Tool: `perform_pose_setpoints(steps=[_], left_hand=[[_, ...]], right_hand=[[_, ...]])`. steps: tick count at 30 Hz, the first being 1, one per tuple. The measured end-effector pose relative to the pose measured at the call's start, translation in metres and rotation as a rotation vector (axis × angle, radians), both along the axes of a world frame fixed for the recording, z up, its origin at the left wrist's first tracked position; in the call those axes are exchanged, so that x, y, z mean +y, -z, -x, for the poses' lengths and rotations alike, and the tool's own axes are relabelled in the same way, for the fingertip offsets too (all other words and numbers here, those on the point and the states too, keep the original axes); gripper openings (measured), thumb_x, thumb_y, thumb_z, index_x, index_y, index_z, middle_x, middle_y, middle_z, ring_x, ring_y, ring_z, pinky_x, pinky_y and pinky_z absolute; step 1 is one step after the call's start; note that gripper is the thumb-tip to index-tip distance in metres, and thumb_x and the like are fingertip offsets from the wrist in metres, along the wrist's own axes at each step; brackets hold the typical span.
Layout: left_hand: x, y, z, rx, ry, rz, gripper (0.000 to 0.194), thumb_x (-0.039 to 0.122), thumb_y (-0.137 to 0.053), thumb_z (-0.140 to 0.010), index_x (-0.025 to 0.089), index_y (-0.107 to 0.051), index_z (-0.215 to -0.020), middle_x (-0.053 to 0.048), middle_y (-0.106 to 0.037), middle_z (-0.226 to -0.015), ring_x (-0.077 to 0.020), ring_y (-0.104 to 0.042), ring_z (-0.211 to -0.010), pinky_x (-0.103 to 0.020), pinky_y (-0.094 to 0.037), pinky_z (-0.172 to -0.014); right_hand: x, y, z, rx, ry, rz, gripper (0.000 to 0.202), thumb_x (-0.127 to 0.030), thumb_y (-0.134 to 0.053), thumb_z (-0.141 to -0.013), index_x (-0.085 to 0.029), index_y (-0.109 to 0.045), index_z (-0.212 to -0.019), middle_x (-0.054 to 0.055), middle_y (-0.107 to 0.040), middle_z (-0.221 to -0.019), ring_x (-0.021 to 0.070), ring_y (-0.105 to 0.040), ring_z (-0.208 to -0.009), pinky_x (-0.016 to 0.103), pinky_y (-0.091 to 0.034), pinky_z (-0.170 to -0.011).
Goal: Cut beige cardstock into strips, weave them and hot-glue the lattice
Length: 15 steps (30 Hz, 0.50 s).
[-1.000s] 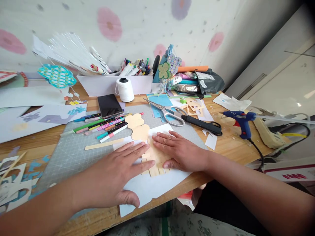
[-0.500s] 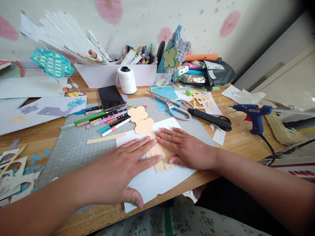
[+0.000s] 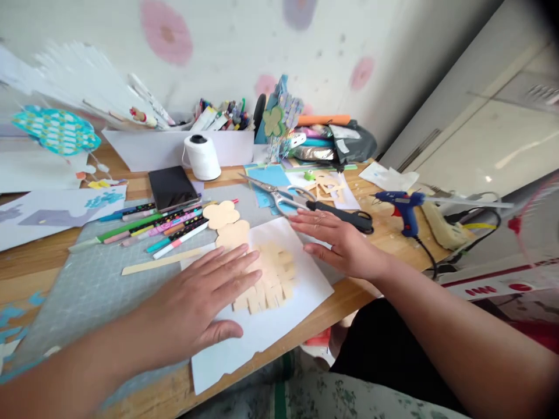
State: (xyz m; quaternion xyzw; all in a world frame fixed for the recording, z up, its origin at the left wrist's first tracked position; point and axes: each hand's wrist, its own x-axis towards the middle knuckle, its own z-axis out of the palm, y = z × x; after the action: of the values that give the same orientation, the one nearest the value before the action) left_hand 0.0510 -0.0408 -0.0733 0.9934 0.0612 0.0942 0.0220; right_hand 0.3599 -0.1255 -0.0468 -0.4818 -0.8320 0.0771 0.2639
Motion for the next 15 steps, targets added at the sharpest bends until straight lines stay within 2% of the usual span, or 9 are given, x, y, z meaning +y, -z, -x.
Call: perform_pose_setpoints(steps=[3, 6, 9, 11, 13, 15], left_hand=[[0.001, 0.0, -0.003, -0.003, -0.026, -0.087, 0.07, 0.061, -0.059, -0.086, 0.027, -0.044, -0.146, -0.009, -0.043, -0.152, -0.0315, -0.046, -0.136, -0.048, -0.041, -0.107], [0.004, 0.002, -0.005, -0.022, -0.012, -0.124, 0.067, 0.056, -0.067, -0.081, 0.032, -0.05, -0.141, -0.005, -0.053, -0.144, -0.0291, -0.058, -0.125, -0.043, -0.048, -0.1], [0.007, 0.007, -0.005, -0.07, 0.0, -0.143, 0.061, 0.055, -0.067, -0.081, 0.036, -0.054, -0.137, -0.001, -0.06, -0.138, -0.0265, -0.063, -0.118, -0.038, -0.049, -0.097], [0.008, 0.013, -0.004, -0.135, 0.0, -0.146, 0.057, 0.057, -0.065, -0.082, 0.037, -0.056, -0.134, 0.001, -0.064, -0.134, -0.0251, -0.065, -0.114, -0.037, -0.047, -0.096], [0.009, 0.02, -0.002, -0.223, -0.078, -0.123, 0.048, 0.055, -0.064, -0.083, 0.04, -0.061, -0.128, 0.004, -0.067, -0.13, -0.0246, -0.065, -0.111, -0.037, -0.043, -0.1], [0.011, 0.025, 0.0, -0.28, -0.123, -0.102, 0.041, 0.051, -0.064, -0.083, 0.04, -0.064, -0.122, 0.005, -0.069, -0.125, -0.024, -0.065, -0.108, -0.037, -0.04, -0.1]], right_hand=[[-0.005, -0.016, -0.023, -0.126, 0.123, 0.074, 0.033, -0.029, -0.053, -0.095, -0.02, -0.066, -0.125, 0.01, -0.068, -0.128, 0.0248, -0.061, -0.12, 0.043, -0.046, -0.103], [-0.005, -0.032, -0.06, -0.23, 0.322, 0.137, 0.029, -0.03, -0.06, -0.089, -0.025, -0.071, -0.115, 0.005, -0.073, -0.118, 0.0241, -0.067, -0.106, 0.036, -0.051, -0.093], [-0.007, -0.042, -0.105, -0.249, 0.595, 0.087, 0.026, -0.028, -0.053, -0.091, -0.024, -0.075, -0.104, 0.006, -0.076, -0.108, 0.024, -0.07, -0.096, 0.033, -0.052, -0.081], [-0.016, -0.044, -0.129, -0.258, 0.806, 0.053, 0.026, -0.029, -0.051, -0.089, -0.02, -0.075, -0.087, 0.008, -0.077, -0.095, 0.0255, -0.069, -0.086, 0.033, -0.05, -0.072], [-0.031, -0.043, -0.145, -0.257, 1.0, 0.044, 0.027, -0.032, -0.053, -0.087, -0.019, -0.072, -0.074, 0.008, -0.075, -0.076, 0.0245, -0.066, -0.072, 0.032, -0.045, -0.062], [-0.051, -0.04, -0.153, -0.253, 1.132, 0.07, 0.03, -0.038, -0.056, -0.085, -0.02, -0.068, -0.065, 0.005, -0.068, -0.059, 0.0217, -0.062, -0.059, 0.03, -0.039, -0.053]])
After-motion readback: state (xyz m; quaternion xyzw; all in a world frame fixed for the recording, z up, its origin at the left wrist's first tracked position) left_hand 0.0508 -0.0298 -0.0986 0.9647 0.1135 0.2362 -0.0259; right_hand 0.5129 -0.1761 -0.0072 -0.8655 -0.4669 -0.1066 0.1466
